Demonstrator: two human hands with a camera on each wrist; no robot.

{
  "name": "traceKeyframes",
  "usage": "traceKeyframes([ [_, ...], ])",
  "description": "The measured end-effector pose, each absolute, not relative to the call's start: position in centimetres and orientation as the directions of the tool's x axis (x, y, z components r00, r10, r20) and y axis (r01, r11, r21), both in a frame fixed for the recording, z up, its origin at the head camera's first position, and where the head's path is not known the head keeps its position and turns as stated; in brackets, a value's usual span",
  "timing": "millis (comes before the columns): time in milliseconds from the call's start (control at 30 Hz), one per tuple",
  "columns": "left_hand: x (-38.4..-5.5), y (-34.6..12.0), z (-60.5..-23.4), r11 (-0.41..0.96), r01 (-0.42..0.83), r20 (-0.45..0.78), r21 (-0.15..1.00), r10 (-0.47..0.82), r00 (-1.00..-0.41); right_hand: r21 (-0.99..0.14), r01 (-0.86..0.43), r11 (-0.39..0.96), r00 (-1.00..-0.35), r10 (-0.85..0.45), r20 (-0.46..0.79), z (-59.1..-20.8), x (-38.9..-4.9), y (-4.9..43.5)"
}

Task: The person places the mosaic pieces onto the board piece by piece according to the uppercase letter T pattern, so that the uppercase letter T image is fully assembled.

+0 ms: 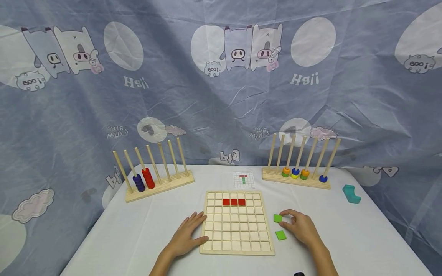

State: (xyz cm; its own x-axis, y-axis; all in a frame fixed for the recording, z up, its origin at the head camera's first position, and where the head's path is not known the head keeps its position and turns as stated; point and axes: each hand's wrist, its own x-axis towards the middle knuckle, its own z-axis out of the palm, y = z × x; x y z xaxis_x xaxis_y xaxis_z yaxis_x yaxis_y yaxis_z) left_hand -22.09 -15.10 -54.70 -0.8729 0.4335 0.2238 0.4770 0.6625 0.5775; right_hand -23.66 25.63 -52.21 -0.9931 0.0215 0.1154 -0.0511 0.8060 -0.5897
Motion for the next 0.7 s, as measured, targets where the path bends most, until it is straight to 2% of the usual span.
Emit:
traceKeyframes([
  [700,-22.1,-15.1,-54.6,0.671,0.472,0.214,0.572,0.434,-0.875,-0.567,-0.110,0.816,-0.980,0.004,0.197,-51.1,-23.9,24.7],
])
